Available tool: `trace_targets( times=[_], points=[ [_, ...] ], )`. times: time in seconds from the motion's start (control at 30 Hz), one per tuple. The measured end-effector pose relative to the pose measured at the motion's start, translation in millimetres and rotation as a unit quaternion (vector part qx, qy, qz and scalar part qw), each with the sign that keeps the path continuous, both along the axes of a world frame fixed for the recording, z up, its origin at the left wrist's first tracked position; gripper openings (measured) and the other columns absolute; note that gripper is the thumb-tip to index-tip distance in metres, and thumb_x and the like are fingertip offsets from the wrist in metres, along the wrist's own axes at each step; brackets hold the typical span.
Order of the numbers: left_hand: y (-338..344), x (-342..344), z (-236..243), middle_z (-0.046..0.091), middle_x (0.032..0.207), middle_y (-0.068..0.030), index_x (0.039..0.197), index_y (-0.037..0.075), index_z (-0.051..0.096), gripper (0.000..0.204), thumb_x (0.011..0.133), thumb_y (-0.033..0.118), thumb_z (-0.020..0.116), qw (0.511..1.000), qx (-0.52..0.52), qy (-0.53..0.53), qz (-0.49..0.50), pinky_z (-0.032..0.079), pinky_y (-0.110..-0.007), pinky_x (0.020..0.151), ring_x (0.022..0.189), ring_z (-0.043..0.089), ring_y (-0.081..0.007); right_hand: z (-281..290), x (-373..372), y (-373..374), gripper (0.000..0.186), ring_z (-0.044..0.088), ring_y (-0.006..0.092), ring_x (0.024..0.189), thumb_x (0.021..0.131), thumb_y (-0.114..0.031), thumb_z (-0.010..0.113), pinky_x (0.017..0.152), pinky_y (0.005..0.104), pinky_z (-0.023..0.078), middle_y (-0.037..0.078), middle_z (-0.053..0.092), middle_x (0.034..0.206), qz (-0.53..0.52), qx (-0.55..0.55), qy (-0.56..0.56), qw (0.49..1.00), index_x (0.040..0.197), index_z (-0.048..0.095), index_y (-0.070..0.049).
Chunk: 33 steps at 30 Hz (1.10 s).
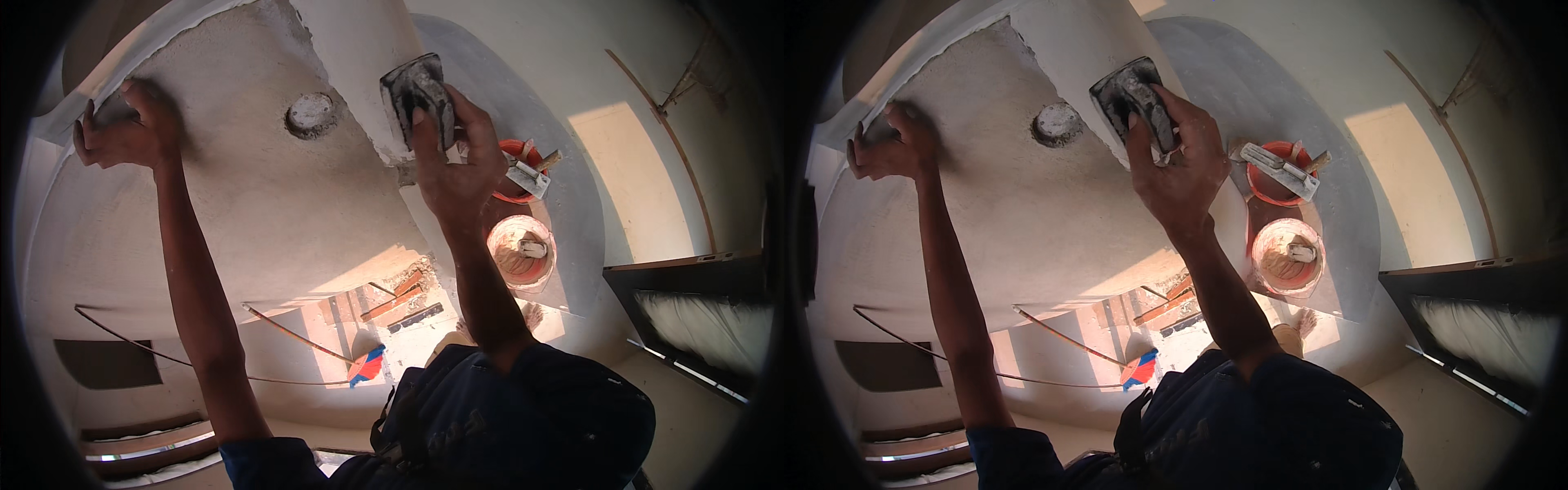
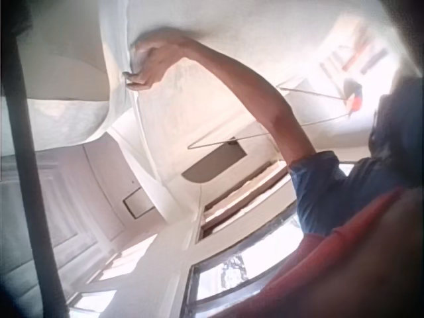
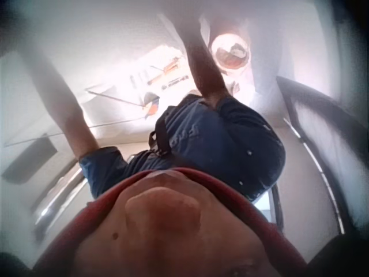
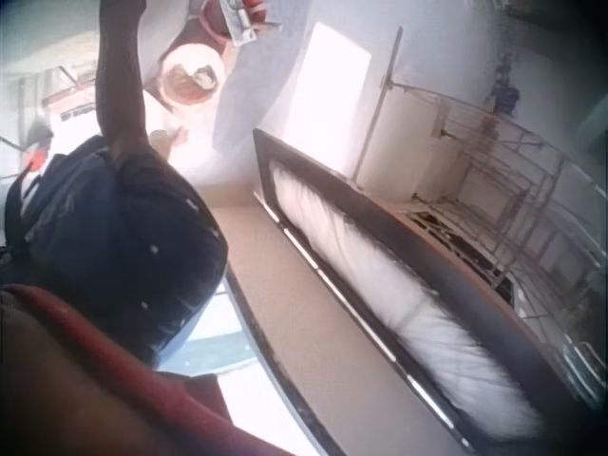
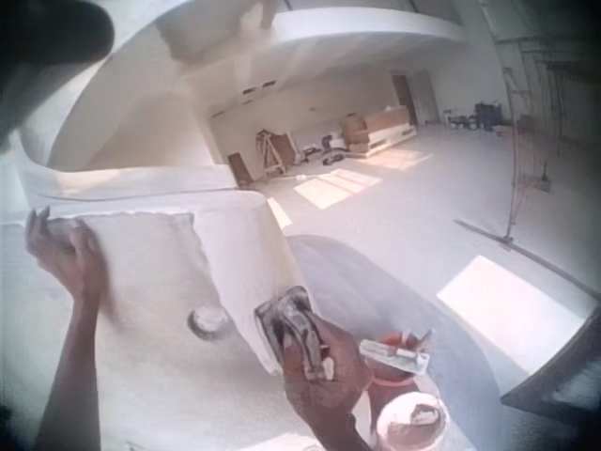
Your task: The person applies white putty to the corner and surface of a concrete pillar using a putty knife, smoothing it out with repeated strokes.
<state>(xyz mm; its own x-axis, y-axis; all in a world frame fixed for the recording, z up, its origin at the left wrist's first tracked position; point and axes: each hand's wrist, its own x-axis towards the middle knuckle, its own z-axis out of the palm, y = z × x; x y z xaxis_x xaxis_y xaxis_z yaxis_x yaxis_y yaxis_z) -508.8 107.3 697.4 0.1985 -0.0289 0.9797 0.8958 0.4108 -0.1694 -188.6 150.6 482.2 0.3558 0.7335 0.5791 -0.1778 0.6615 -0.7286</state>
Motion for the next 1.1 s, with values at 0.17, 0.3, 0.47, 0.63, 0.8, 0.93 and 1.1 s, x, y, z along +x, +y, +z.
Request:
trace_targets(
  times=[0.17, 0.3, 0.47, 0.63, 0.8, 0.93, 1.1],
  points=[
    [0.6, -5.7, 3.9, 0.032, 0.139, -0.0232, 0.129, -0.003, 0.037, 0.073, 0.087, 0.048, 0.068, 1.000, -0.004, 0.026, 0.016, 0.030, -0.059, 0.104, 0.133, 0.028, -0.0389, 16.3, 11.3, 23.4, 0.032, 0.072, 0.0182, 0.084, 0.085, -0.007, 0.077, 0.070, 0.0285, 0.057, 0.013, 0.073, 0.101, 0.171, -0.089, 0.090, 0.977, 0.116, 0.072, -0.001],
    [5.1, -4.8, 3.2, 0.036, 0.134, -0.0213, 0.125, -0.002, 0.043, 0.071, 0.085, 0.050, 0.070, 1.000, 0.005, 0.017, 0.009, 0.030, -0.058, 0.103, 0.131, 0.031, -0.0364, 12.0, -33.2, -15.8, 0.040, 0.068, 0.0278, 0.096, 0.078, -0.007, 0.080, 0.084, 0.0382, 0.057, 0.009, 0.072, 0.106, -0.011, 0.083, -0.155, 0.984, 0.117, 0.072, -0.006],
    [3.1, -18.9, -0.1, 0.036, 0.134, -0.0223, 0.125, -0.002, 0.045, 0.071, 0.085, 0.052, 0.070, 1.000, 0.011, 0.023, 0.016, 0.032, -0.057, 0.102, 0.128, 0.033, -0.0371, -0.3, -10.1, -16.8, 0.041, 0.070, 0.0231, 0.093, 0.080, -0.006, 0.080, 0.082, 0.0342, 0.057, 0.012, 0.072, 0.103, -0.026, 0.070, -0.088, 0.993, 0.119, 0.071, -0.004],
    [16.4, -8.5, -6.4, 0.035, 0.137, -0.0237, 0.126, -0.004, 0.045, 0.072, 0.085, 0.051, 0.067, 0.999, 0.017, -0.034, -0.028, 0.032, -0.057, 0.104, 0.128, 0.032, -0.0385, -19.4, 44.0, 42.3, 0.031, 0.069, 0.0121, 0.095, 0.090, -0.006, 0.075, 0.083, 0.0274, 0.057, 0.010, 0.075, 0.107, 0.329, -0.149, 0.147, 0.921, 0.121, 0.071, 0.000],
    [2.8, -17.3, 4.6, 0.037, 0.134, -0.0231, 0.126, -0.006, 0.045, 0.073, 0.086, 0.052, 0.064, 0.999, 0.000, -0.016, 0.044, 0.033, -0.056, 0.103, 0.126, 0.034, -0.0385, -13.8, 24.9, 11.3, 0.034, 0.072, 0.0190, 0.096, 0.086, -0.006, 0.077, 0.086, 0.0310, 0.058, 0.013, 0.074, 0.108, 0.183, -0.059, -0.024, 0.981, 0.119, 0.072, -0.003],
    [6.6, -11.4, -1.1, 0.040, 0.130, -0.0219, 0.123, -0.005, 0.045, 0.071, 0.086, 0.053, 0.064, 0.998, 0.015, -0.052, 0.021, 0.033, -0.056, 0.102, 0.126, 0.035, -0.0371, -26.5, -15.6, -30.6, 0.039, 0.068, 0.0261, 0.094, 0.081, -0.007, 0.079, 0.085, 0.0368, 0.056, 0.011, 0.073, 0.108, 0.058, 0.071, -0.159, 0.983, 0.118, 0.071, -0.006],
    [0.2, -40.9, 5.0, 0.041, 0.131, -0.0230, 0.119, -0.002, 0.054, 0.072, 0.081, 0.058, 0.067, 0.999, 0.025, 0.035, 0.013, 0.035, -0.056, 0.100, 0.122, 0.038, -0.0367, -29.1, 14.6, -7.7, 0.036, 0.070, 0.0151, 0.088, 0.087, -0.010, 0.078, 0.071, 0.0268, 0.057, 0.011, 0.075, 0.103, 0.097, -0.046, -0.002, 0.994, 0.122, 0.071, -0.004]
  ],
)
